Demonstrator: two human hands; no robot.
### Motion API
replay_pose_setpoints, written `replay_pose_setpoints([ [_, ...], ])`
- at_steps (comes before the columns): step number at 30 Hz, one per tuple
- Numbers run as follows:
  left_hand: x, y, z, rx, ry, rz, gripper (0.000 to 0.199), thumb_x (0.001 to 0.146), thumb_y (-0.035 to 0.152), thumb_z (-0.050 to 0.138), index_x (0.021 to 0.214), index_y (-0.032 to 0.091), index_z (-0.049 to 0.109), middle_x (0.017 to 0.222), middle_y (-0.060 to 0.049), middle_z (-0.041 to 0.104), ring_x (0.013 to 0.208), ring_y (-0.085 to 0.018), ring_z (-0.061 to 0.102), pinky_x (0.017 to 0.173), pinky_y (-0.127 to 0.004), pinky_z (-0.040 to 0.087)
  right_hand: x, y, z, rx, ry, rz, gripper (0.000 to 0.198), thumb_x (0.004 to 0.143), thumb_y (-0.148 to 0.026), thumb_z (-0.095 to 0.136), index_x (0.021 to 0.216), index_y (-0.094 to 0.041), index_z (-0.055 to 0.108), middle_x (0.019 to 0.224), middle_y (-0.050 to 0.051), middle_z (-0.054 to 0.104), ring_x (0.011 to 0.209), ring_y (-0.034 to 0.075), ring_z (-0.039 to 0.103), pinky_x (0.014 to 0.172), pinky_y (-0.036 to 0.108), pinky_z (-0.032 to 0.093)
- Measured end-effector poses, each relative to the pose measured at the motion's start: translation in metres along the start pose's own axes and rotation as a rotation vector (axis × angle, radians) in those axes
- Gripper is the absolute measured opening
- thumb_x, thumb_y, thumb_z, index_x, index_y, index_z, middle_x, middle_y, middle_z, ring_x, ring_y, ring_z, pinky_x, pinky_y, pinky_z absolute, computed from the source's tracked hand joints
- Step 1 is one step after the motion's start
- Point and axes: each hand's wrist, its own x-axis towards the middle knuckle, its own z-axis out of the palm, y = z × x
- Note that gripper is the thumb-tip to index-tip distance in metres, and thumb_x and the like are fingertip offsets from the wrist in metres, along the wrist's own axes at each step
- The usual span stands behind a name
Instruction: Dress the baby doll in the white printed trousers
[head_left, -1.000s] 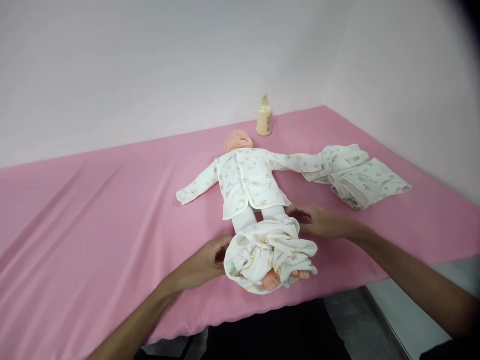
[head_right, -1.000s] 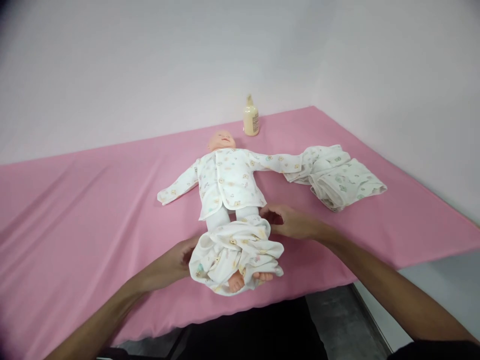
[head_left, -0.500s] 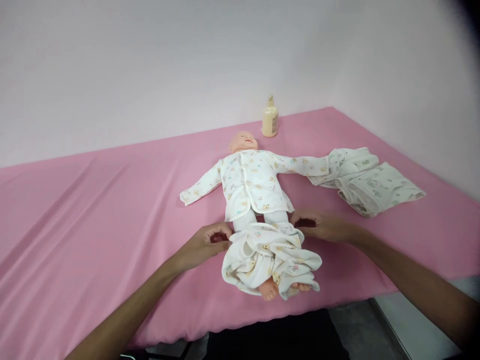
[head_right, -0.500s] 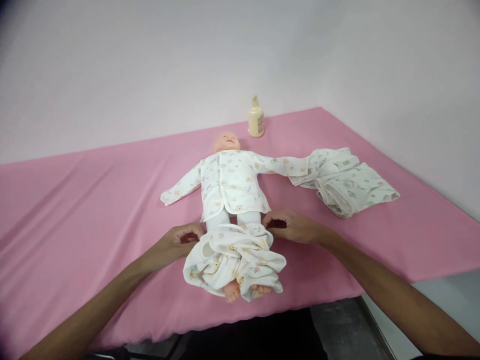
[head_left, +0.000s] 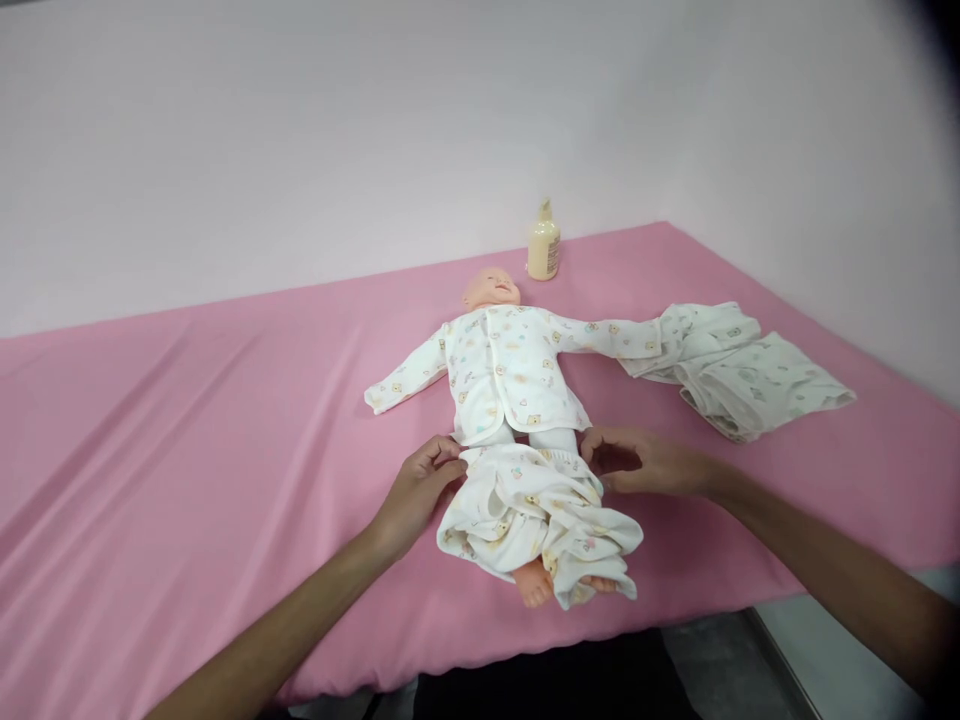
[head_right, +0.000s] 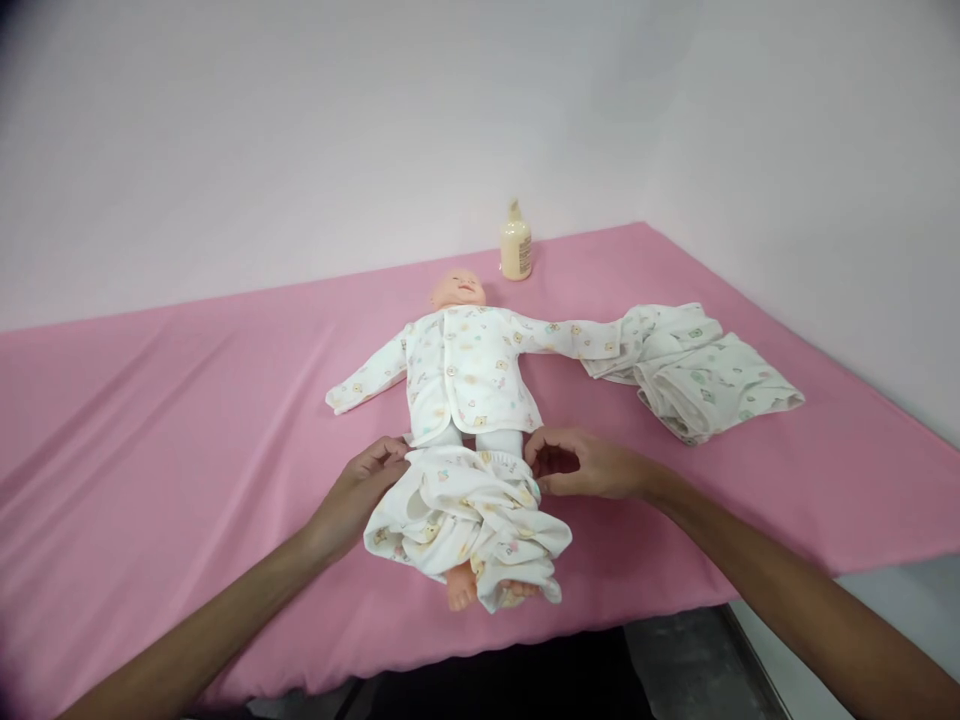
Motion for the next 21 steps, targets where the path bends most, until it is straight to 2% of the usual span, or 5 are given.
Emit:
replay_pose_setpoints([
  [7, -0.003, -0.005, 0.006, 0.356, 0.192, 0.29, 0.016, 0.088, 0.035, 0.06, 0.085, 0.02, 0.058, 0.116, -0.006, 0.048, 0.106, -0.02, 0.055, 0.078, -0.028, 0.052, 0.003, 0.003, 0.006, -0.211, 0.125, -0.1, 0.021, 0.09, -0.041, 0.065, 0.088, -0.021, 0.061, 0.092, 0.002, 0.058, 0.082, 0.017, 0.053, 0.074, 0.031, 0.046],
  [12, -0.001, -0.011, 0.005, 0.559, 0.231, 0.401, 0.018, 0.092, 0.034, 0.054, 0.082, 0.02, 0.053, 0.121, -0.008, 0.046, 0.096, -0.019, 0.056, 0.068, -0.029, 0.05, 0.006, 0.008, 0.016, -0.492, 0.42, -0.121, 0.028, 0.093, -0.046, 0.059, 0.08, -0.022, 0.055, 0.089, 0.004, 0.053, 0.08, 0.019, 0.049, 0.073, 0.035, 0.048],
  [15, 0.0, -0.014, 0.003, 0.679, 0.277, 0.423, 0.019, 0.094, 0.035, 0.051, 0.084, 0.02, 0.053, 0.13, -0.009, 0.044, 0.098, -0.02, 0.057, 0.069, -0.032, 0.05, 0.009, 0.011, 0.024, -0.66, 0.614, -0.135, 0.024, 0.094, -0.046, 0.056, 0.084, -0.024, 0.059, 0.101, 0.008, 0.052, 0.097, 0.025, 0.052, 0.088, 0.045, 0.049],
  [17, 0.001, -0.012, 0.001, 0.764, 0.281, 0.406, 0.021, 0.094, 0.038, 0.05, 0.086, 0.02, 0.056, 0.143, -0.01, 0.037, 0.12, -0.027, 0.052, 0.081, -0.038, 0.052, 0.009, 0.012, 0.028, -0.78, 0.715, -0.162, 0.021, 0.093, -0.044, 0.057, 0.087, -0.024, 0.063, 0.12, 0.012, 0.05, 0.118, 0.031, 0.047, 0.103, 0.055, 0.04],
  [21, 0.005, -0.004, -0.002, 0.767, 0.161, 0.4, 0.02, 0.093, 0.039, 0.053, 0.085, 0.021, 0.055, 0.154, -0.006, 0.036, 0.142, -0.032, 0.036, 0.103, -0.048, 0.045, 0.012, 0.011, 0.024, -0.679, 0.616, -0.164, 0.021, 0.093, -0.043, 0.058, 0.088, -0.022, 0.062, 0.151, 0.01, 0.036, 0.144, 0.034, 0.028, 0.116, 0.057, 0.026],
])
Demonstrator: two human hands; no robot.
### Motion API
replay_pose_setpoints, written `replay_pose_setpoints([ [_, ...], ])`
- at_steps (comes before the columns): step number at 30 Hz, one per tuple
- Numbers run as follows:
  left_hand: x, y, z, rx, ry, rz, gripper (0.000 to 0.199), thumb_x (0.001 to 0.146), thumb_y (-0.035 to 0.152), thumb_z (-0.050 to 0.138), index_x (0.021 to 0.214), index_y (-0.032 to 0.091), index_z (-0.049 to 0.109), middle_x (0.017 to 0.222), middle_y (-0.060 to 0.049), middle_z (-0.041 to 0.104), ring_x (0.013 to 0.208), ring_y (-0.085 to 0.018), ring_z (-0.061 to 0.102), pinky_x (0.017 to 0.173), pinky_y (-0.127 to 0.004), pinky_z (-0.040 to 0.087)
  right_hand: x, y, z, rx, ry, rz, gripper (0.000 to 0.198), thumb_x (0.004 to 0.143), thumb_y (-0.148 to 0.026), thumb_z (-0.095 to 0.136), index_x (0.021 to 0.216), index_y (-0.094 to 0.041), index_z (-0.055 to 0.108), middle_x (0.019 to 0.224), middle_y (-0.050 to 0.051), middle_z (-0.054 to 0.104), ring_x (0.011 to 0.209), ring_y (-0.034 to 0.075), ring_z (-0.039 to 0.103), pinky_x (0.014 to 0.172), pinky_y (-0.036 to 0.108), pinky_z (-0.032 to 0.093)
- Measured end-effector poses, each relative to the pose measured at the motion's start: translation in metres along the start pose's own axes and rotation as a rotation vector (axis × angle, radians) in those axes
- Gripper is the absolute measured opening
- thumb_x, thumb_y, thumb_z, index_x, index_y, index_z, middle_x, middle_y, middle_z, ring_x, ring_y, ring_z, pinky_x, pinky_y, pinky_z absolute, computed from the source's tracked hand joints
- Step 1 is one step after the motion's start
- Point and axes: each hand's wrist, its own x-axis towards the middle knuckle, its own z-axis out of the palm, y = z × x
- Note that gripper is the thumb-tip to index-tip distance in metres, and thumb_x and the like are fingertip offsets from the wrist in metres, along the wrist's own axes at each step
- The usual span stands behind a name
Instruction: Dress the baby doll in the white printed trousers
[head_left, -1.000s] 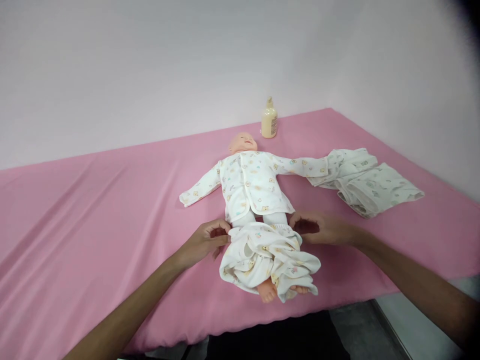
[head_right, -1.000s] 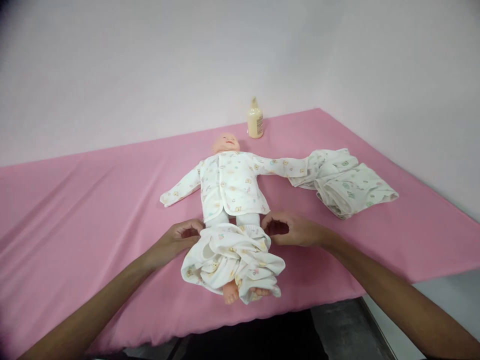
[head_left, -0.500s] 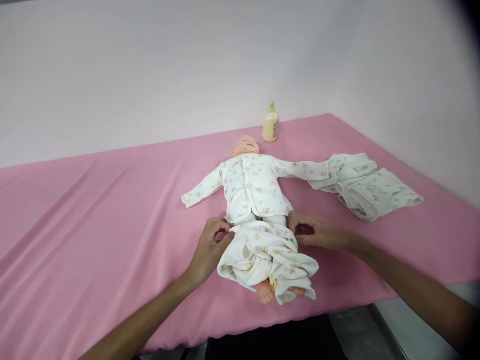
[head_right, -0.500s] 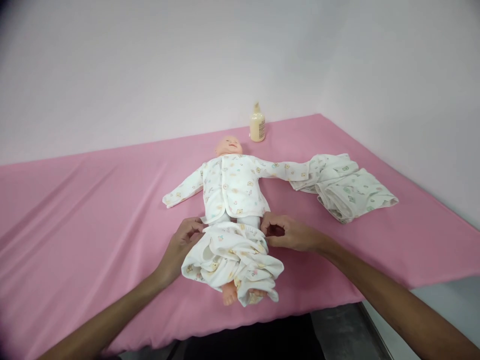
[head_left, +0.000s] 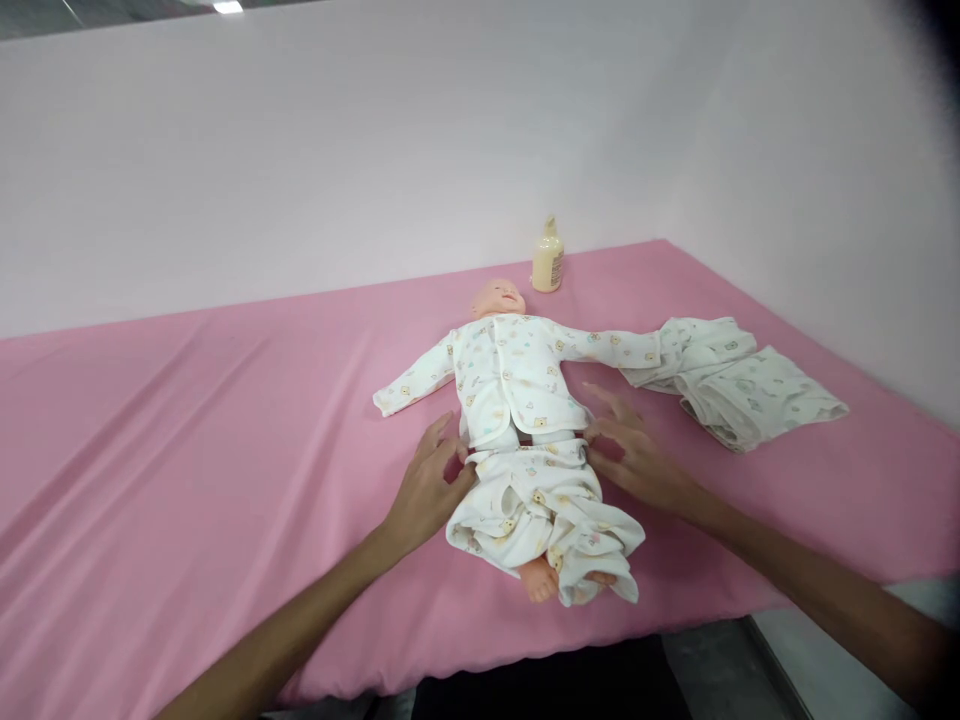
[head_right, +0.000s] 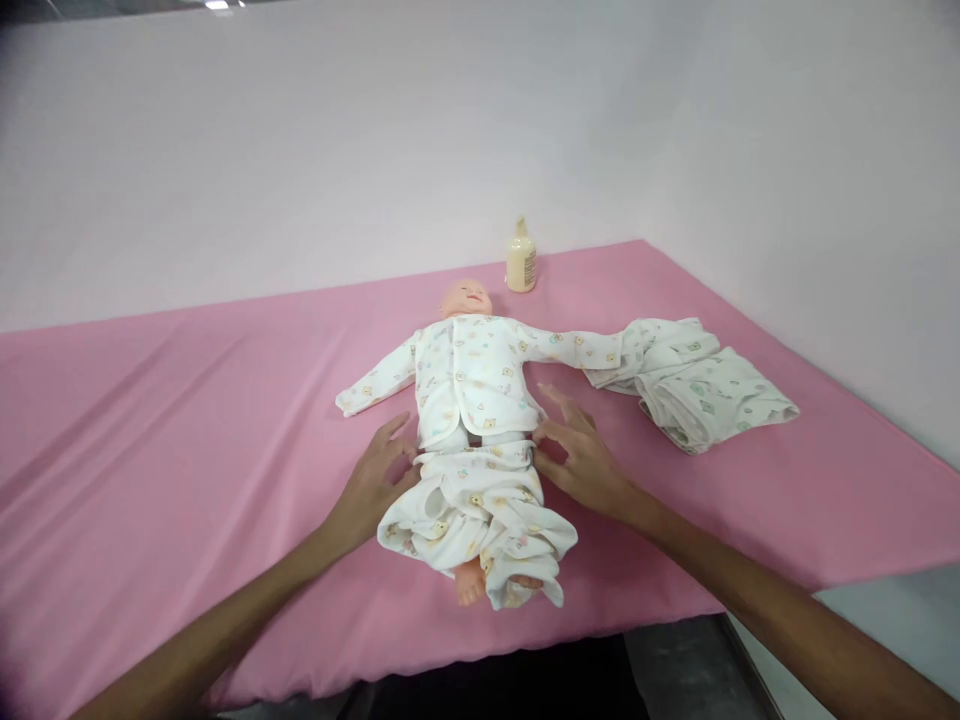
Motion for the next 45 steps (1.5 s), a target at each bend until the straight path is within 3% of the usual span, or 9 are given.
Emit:
replay_pose_setpoints([
  [4, 0.006, 0.003, 0.003, -0.182, -0.004, -0.074, 0.018, 0.088, 0.035, 0.059, 0.097, 0.023, 0.05, 0.127, -0.006, 0.059, 0.117, -0.024, 0.058, 0.093, -0.039, 0.051, 0.008, 0.003, -0.002, 0.276, -0.121, 0.049, 0.021, 0.092, -0.042, 0.061, 0.083, -0.023, 0.056, 0.132, 0.009, 0.056, 0.133, 0.028, 0.045, 0.106, 0.044, 0.042],
  [8, 0.007, 0.003, 0.011, -0.246, 0.059, -0.092, 0.036, 0.086, 0.035, 0.061, 0.116, 0.022, 0.044, 0.114, -0.006, 0.06, 0.107, -0.02, 0.059, 0.09, -0.034, 0.05, 0.009, 0.004, 0.003, 0.279, -0.093, 0.062, 0.02, 0.092, -0.04, 0.059, 0.083, -0.023, 0.051, 0.11, 0.006, 0.061, 0.11, 0.024, 0.057, 0.095, 0.041, 0.047],
  [13, 0.007, 0.0, 0.014, -0.255, 0.066, -0.03, 0.05, 0.089, 0.035, 0.058, 0.131, 0.023, 0.035, 0.107, -0.004, 0.059, 0.1, -0.017, 0.057, 0.09, -0.033, 0.047, 0.006, 0.0, 0.008, 0.21, -0.055, 0.09, 0.022, 0.094, -0.042, 0.053, 0.084, -0.023, 0.048, 0.102, 0.005, 0.061, 0.095, 0.022, 0.056, 0.086, 0.037, 0.046],
  [18, 0.009, -0.002, 0.014, -0.222, 0.062, 0.006, 0.042, 0.09, 0.032, 0.055, 0.128, 0.023, 0.038, 0.105, -0.003, 0.059, 0.095, -0.016, 0.054, 0.086, -0.03, 0.046, 0.006, -0.002, 0.012, 0.192, -0.036, 0.095, 0.022, 0.095, -0.039, 0.049, 0.081, -0.024, 0.043, 0.096, 0.004, 0.059, 0.09, 0.021, 0.053, 0.08, 0.036, 0.045],
  [25, 0.014, -0.006, 0.014, -0.208, 0.034, 0.075, 0.047, 0.091, 0.024, 0.052, 0.135, 0.023, 0.035, 0.097, -0.001, 0.054, 0.089, -0.014, 0.052, 0.083, -0.028, 0.045, 0.009, 0.003, 0.013, 0.169, -0.019, 0.087, 0.018, 0.088, -0.025, 0.05, 0.077, -0.024, 0.035, 0.082, 0.0, 0.05, 0.075, 0.017, 0.045, 0.067, 0.031, 0.04],
  [31, 0.016, -0.011, 0.011, -0.145, 0.024, 0.078, 0.053, 0.092, 0.026, 0.051, 0.142, 0.027, 0.033, 0.097, 0.001, 0.053, 0.09, -0.014, 0.052, 0.082, -0.027, 0.046, 0.014, 0.007, 0.012, 0.222, -0.04, 0.109, 0.011, 0.086, -0.026, 0.055, 0.088, -0.023, 0.044, 0.086, -0.001, 0.051, 0.075, 0.016, 0.046, 0.068, 0.029, 0.042],
  [35, 0.017, -0.014, 0.007, -0.059, -0.02, 0.089, 0.057, 0.094, 0.031, 0.051, 0.146, 0.029, 0.03, 0.101, 0.0, 0.055, 0.092, -0.015, 0.054, 0.082, -0.028, 0.047, 0.019, 0.009, 0.005, 0.302, -0.139, 0.069, 0.021, 0.087, -0.029, 0.059, 0.102, -0.023, 0.047, 0.094, 0.0, 0.054, 0.081, 0.016, 0.051, 0.071, 0.028, 0.046],
  [39, 0.018, -0.013, 0.003, 0.013, -0.072, 0.135, 0.052, 0.095, 0.03, 0.049, 0.144, 0.026, 0.032, 0.106, -0.003, 0.058, 0.098, -0.017, 0.056, 0.086, -0.031, 0.046, 0.024, 0.007, -0.005, 0.24, -0.24, 0.066, 0.013, 0.088, -0.029, 0.059, 0.095, -0.024, 0.05, 0.088, 0.0, 0.056, 0.08, 0.017, 0.052, 0.071, 0.029, 0.045],
  [45, 0.02, -0.014, -0.003, 0.002, -0.062, 0.112, 0.035, 0.094, 0.026, 0.048, 0.128, 0.024, 0.039, 0.102, -0.002, 0.059, 0.095, -0.016, 0.056, 0.081, -0.03, 0.045, 0.026, -0.016, -0.025, 0.214, -0.19, -0.04, 0.008, 0.093, -0.031, 0.054, 0.093, -0.024, 0.055, 0.094, 0.003, 0.061, 0.087, 0.02, 0.057, 0.082, 0.034, 0.048],
])
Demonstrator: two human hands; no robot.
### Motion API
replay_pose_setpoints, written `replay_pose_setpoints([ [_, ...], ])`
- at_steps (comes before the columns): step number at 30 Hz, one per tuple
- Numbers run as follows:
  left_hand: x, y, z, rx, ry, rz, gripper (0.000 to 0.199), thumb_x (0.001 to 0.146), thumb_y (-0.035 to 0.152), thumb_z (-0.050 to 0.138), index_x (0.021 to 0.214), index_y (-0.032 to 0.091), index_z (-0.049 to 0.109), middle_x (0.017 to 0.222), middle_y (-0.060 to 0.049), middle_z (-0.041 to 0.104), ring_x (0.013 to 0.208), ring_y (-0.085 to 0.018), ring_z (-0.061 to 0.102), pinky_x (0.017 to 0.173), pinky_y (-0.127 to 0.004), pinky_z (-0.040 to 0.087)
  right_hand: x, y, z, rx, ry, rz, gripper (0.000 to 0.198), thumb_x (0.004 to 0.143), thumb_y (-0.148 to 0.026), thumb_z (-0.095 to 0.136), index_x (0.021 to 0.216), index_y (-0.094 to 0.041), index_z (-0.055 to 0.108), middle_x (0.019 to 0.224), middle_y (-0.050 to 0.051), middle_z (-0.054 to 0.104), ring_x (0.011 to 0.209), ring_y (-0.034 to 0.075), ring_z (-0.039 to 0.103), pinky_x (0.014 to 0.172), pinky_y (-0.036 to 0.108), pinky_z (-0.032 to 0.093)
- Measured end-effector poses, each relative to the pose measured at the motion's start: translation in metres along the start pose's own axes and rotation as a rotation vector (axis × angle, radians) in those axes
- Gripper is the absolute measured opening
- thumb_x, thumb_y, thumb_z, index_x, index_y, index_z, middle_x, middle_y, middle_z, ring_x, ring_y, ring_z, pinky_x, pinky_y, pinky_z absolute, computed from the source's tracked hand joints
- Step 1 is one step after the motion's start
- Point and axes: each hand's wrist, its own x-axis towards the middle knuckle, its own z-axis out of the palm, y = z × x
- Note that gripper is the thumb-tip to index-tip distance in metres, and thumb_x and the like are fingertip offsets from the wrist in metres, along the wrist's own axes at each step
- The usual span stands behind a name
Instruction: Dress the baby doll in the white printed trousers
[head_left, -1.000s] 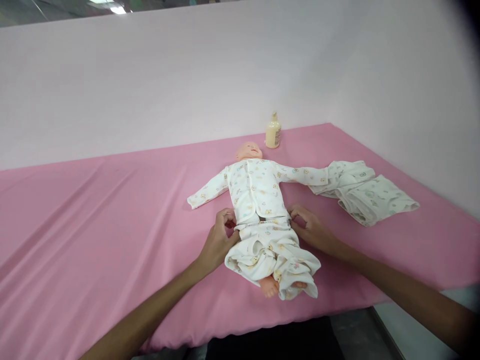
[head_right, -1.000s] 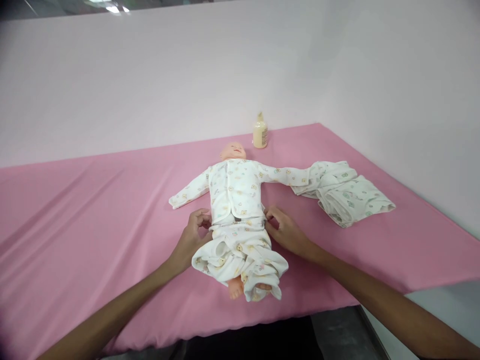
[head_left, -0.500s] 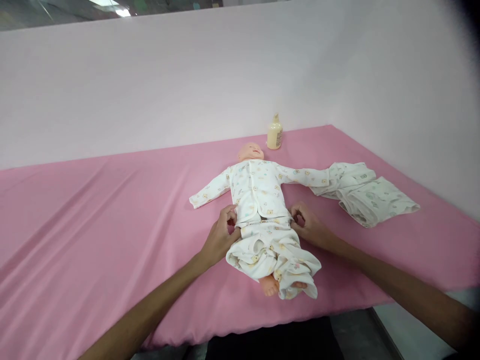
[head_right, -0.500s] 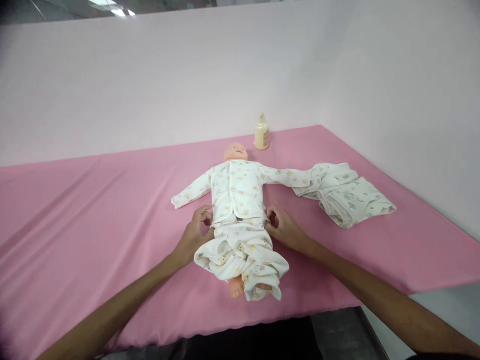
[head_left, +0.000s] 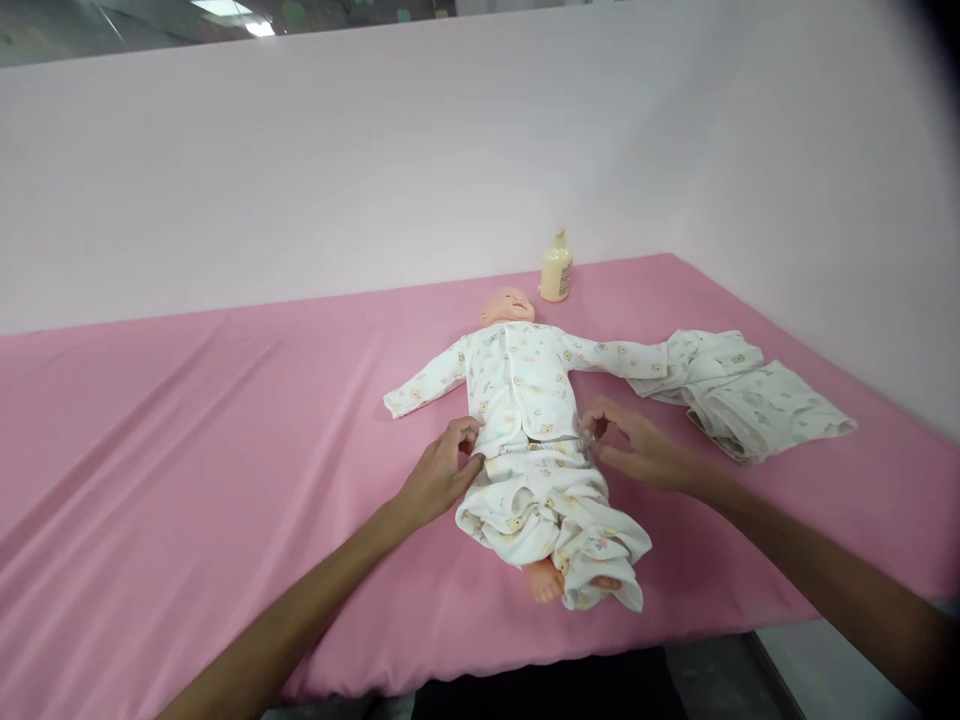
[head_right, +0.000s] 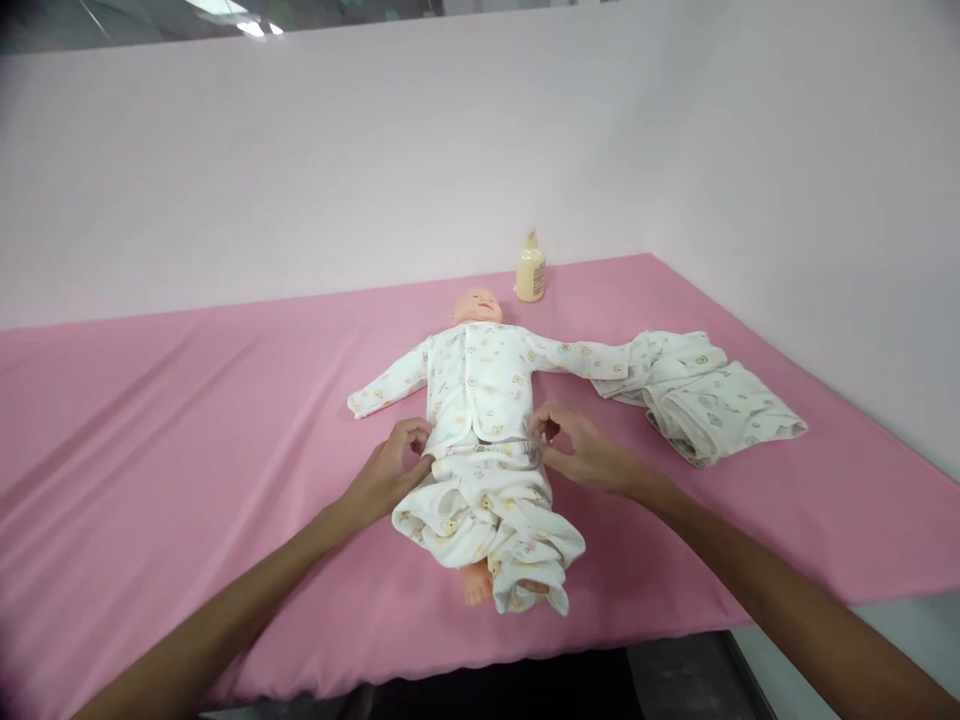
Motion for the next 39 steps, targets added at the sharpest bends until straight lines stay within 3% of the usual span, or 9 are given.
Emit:
replay_pose_setpoints([
  [4, 0.002, 0.001, -0.011, -0.027, -0.04, 0.0, 0.01, 0.094, 0.027, 0.05, 0.102, 0.023, 0.046, 0.096, 0.001, 0.056, 0.09, -0.015, 0.052, 0.08, -0.029, 0.042, 0.015, -0.029, 0.01, -0.157, 0.061, -0.097, 0.014, 0.095, -0.032, 0.054, 0.09, -0.02, 0.061, 0.091, 0.005, 0.062, 0.085, 0.019, 0.057, 0.078, 0.032, 0.045],
  [7, 0.004, 0.006, -0.022, -0.072, -0.119, -0.004, 0.012, 0.094, 0.03, 0.052, 0.091, 0.021, 0.045, 0.095, 0.001, 0.055, 0.089, -0.015, 0.05, 0.08, -0.028, 0.041, 0.035, -0.045, 0.028, -0.384, 0.05, -0.154, 0.016, 0.092, -0.03, 0.062, 0.081, -0.018, 0.061, 0.086, 0.004, 0.062, 0.083, 0.018, 0.054, 0.078, 0.032, 0.041],
  [13, 0.004, 0.011, -0.035, -0.187, -0.242, -0.018, 0.02, 0.097, 0.042, 0.05, 0.098, 0.022, 0.046, 0.1, -0.001, 0.054, 0.086, -0.014, 0.047, 0.079, -0.027, 0.042, 0.059, -0.065, 0.043, -0.602, -0.161, -0.072, 0.038, 0.088, -0.04, 0.068, 0.067, -0.019, 0.044, 0.076, 0.003, 0.058, 0.077, 0.018, 0.05, 0.074, 0.032, 0.035],
  [18, 0.004, 0.01, -0.043, -0.268, -0.248, -0.015, 0.019, 0.098, 0.041, 0.049, 0.104, 0.023, 0.048, 0.111, -0.003, 0.055, 0.096, -0.015, 0.051, 0.085, -0.028, 0.044, 0.069, -0.066, 0.036, -0.543, -0.299, -0.135, 0.037, 0.092, -0.032, 0.059, 0.066, -0.02, 0.035, 0.068, -0.001, 0.051, 0.069, 0.015, 0.043, 0.068, 0.029, 0.031],
  [21, 0.005, 0.012, -0.037, -0.229, -0.153, -0.018, 0.022, 0.099, 0.041, 0.046, 0.114, 0.024, 0.049, 0.106, -0.002, 0.06, 0.094, -0.016, 0.054, 0.081, -0.028, 0.044, 0.074, -0.059, 0.037, -0.516, -0.254, -0.202, 0.035, 0.095, -0.029, 0.055, 0.067, -0.02, 0.037, 0.068, -0.002, 0.05, 0.067, 0.014, 0.041, 0.069, 0.028, 0.032],
  [24, 0.009, 0.014, -0.021, -0.114, 0.02, -0.029, 0.024, 0.098, 0.035, 0.048, 0.121, 0.025, 0.048, 0.089, 0.002, 0.061, 0.08, -0.015, 0.054, 0.071, -0.026, 0.04, 0.076, -0.053, 0.041, -0.602, -0.184, -0.332, 0.029, 0.099, -0.028, 0.051, 0.072, -0.019, 0.043, 0.074, -0.001, 0.053, 0.07, 0.015, 0.043, 0.077, 0.03, 0.035],
  [29, 0.012, 0.013, 0.003, 0.018, 0.243, 0.049, 0.014, 0.099, 0.022, 0.041, 0.097, 0.021, 0.056, 0.081, 0.002, 0.062, 0.069, -0.013, 0.052, 0.065, -0.026, 0.036, 0.074, -0.054, 0.049, -0.954, -0.077, -0.569, 0.026, 0.103, -0.023, 0.044, 0.081, -0.017, 0.055, 0.087, 0.006, 0.058, 0.086, 0.022, 0.047, 0.077, 0.036, 0.033],
  [33, 0.005, 0.014, 0.008, 0.137, 0.334, 0.22, 0.019, 0.1, 0.021, 0.039, 0.09, 0.019, 0.055, 0.082, -0.003, 0.061, 0.074, -0.015, 0.053, 0.067, -0.028, 0.038, 0.074, -0.055, 0.055, -1.089, 0.005, -0.557, 0.021, 0.097, -0.009, 0.044, 0.082, -0.017, 0.056, 0.086, 0.008, 0.057, 0.081, 0.024, 0.046, 0.072, 0.037, 0.029],
  [39, -0.002, 0.013, 0.012, 0.325, 0.396, 0.416, 0.015, 0.099, 0.019, 0.038, 0.093, 0.019, 0.052, 0.076, -0.004, 0.057, 0.067, -0.016, 0.049, 0.06, -0.029, 0.038, 0.082, -0.05, 0.066, -1.148, 0.12, -0.392, 0.023, 0.092, -0.002, 0.042, 0.083, -0.016, 0.058, 0.084, 0.011, 0.058, 0.079, 0.025, 0.048, 0.072, 0.038, 0.029],
])
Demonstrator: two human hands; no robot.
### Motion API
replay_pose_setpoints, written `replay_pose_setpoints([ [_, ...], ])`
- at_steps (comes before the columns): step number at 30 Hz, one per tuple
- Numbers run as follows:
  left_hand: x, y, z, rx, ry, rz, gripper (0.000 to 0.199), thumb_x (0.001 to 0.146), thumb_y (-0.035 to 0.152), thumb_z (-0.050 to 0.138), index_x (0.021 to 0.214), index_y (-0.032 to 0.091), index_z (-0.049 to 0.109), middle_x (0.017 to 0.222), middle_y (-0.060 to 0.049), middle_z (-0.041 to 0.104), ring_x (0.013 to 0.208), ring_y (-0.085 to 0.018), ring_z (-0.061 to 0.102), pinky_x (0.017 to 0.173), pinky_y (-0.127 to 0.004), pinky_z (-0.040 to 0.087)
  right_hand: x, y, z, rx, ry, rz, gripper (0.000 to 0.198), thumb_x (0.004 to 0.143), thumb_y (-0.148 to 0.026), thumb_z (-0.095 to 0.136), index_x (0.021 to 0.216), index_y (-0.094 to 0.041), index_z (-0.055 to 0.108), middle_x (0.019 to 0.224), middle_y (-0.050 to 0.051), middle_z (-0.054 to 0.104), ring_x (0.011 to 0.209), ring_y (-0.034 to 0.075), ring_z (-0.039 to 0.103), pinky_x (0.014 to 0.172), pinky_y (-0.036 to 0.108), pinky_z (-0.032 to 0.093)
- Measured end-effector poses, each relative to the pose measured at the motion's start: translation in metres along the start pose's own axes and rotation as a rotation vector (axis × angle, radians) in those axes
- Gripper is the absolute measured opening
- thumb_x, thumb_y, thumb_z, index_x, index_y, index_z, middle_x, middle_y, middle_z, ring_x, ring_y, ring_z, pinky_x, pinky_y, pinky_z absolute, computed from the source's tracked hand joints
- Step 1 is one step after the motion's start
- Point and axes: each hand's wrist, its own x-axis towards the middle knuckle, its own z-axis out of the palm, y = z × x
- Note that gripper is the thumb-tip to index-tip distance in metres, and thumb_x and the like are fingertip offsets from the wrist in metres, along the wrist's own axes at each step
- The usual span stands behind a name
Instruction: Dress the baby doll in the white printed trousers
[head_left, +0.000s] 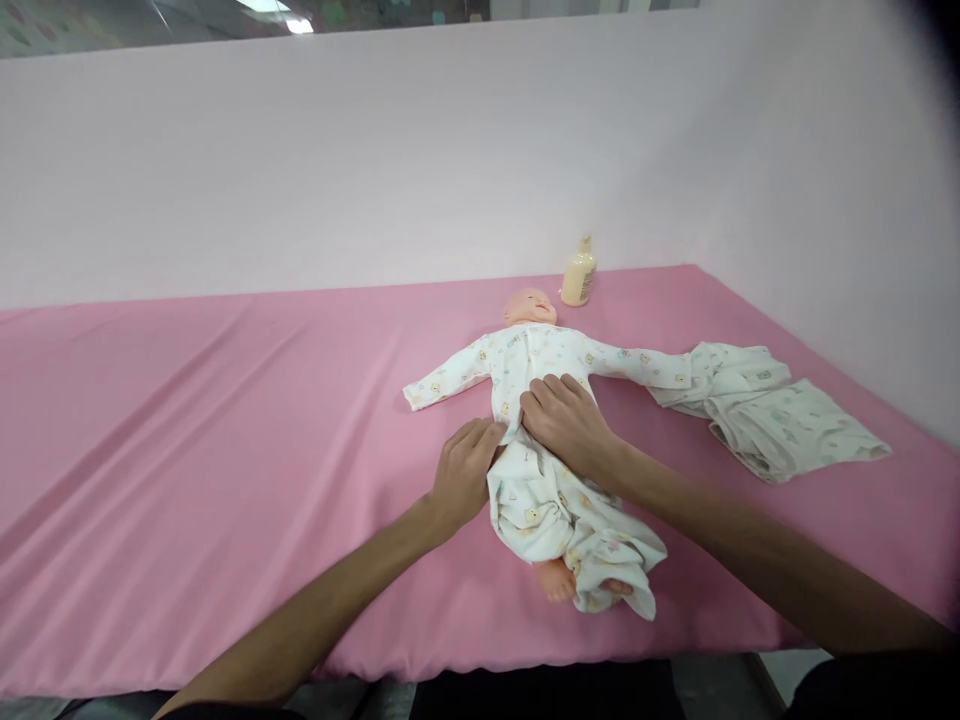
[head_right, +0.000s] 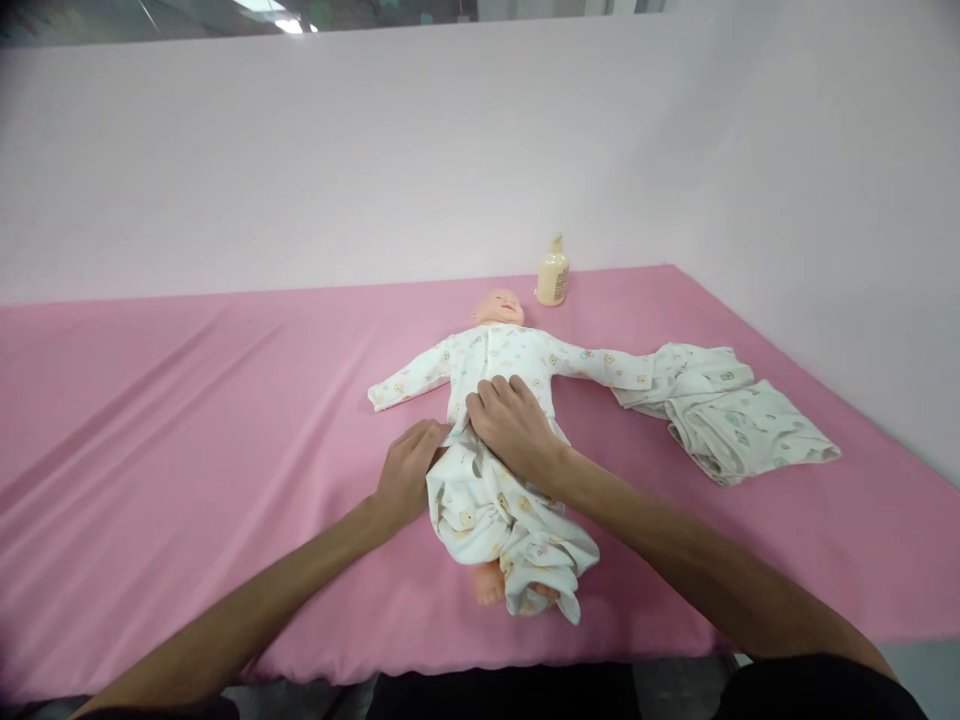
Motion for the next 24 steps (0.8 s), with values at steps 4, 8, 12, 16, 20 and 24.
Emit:
replay_pose_setpoints([
  [4, -0.004, -0.001, 0.004, 0.026, 0.033, 0.093, 0.018, 0.097, 0.011, 0.035, 0.094, 0.019, 0.051, 0.077, -0.005, 0.06, 0.07, -0.017, 0.052, 0.063, -0.029, 0.04, 0.007, 0.001, 0.006, -0.019, 0.006, 0.163, 0.021, 0.089, -0.001, 0.044, 0.083, -0.015, 0.058, 0.083, 0.012, 0.06, 0.077, 0.025, 0.05, 0.069, 0.037, 0.028],
  [8, -0.009, -0.001, 0.005, 0.072, 0.021, 0.128, 0.015, 0.098, 0.013, 0.038, 0.099, 0.019, 0.052, 0.078, -0.005, 0.06, 0.071, -0.018, 0.054, 0.066, -0.03, 0.042, 0.013, -0.001, 0.011, -0.013, 0.008, 0.328, 0.025, 0.089, 0.002, 0.041, 0.081, -0.015, 0.058, 0.076, 0.011, 0.06, 0.069, 0.022, 0.051, 0.064, 0.035, 0.026],
  [12, -0.012, -0.002, 0.006, 0.048, 0.007, 0.119, 0.013, 0.1, 0.015, 0.039, 0.096, 0.02, 0.051, 0.078, -0.004, 0.059, 0.071, -0.017, 0.054, 0.065, -0.03, 0.042, 0.016, -0.004, 0.015, 0.002, 0.017, 0.369, 0.027, 0.089, 0.003, 0.04, 0.079, -0.016, 0.058, 0.073, 0.01, 0.06, 0.066, 0.021, 0.052, 0.061, 0.034, 0.022],
  [16, -0.011, -0.003, 0.003, -0.042, -0.051, -0.056, 0.018, 0.101, 0.02, 0.038, 0.086, 0.02, 0.049, 0.077, -0.003, 0.059, 0.069, -0.016, 0.052, 0.063, -0.029, 0.04, 0.008, -0.002, 0.007, 0.043, 0.0, 0.348, 0.022, 0.092, -0.006, 0.043, 0.081, -0.016, 0.059, 0.075, 0.01, 0.061, 0.068, 0.021, 0.052, 0.064, 0.035, 0.026],
  [20, -0.007, -0.002, -0.003, -0.117, -0.13, -0.314, 0.018, 0.1, 0.022, 0.04, 0.086, 0.021, 0.052, 0.08, -0.002, 0.061, 0.07, -0.015, 0.054, 0.064, -0.028, 0.039, -0.019, 0.012, -0.002, 0.198, 0.014, 0.35, 0.025, 0.1, -0.033, 0.048, 0.086, -0.016, 0.061, 0.087, 0.01, 0.063, 0.08, 0.024, 0.056, 0.074, 0.036, 0.035],
  [24, -0.001, -0.002, -0.009, -0.156, -0.156, -0.416, 0.011, 0.096, 0.024, 0.045, 0.089, 0.022, 0.053, 0.086, 0.0, 0.063, 0.076, -0.016, 0.056, 0.068, -0.028, 0.041, -0.064, 0.036, -0.002, 0.571, -0.017, 0.466, 0.025, 0.096, -0.045, 0.056, 0.091, -0.021, 0.06, 0.094, 0.006, 0.063, 0.087, 0.023, 0.058, 0.076, 0.035, 0.043],
])
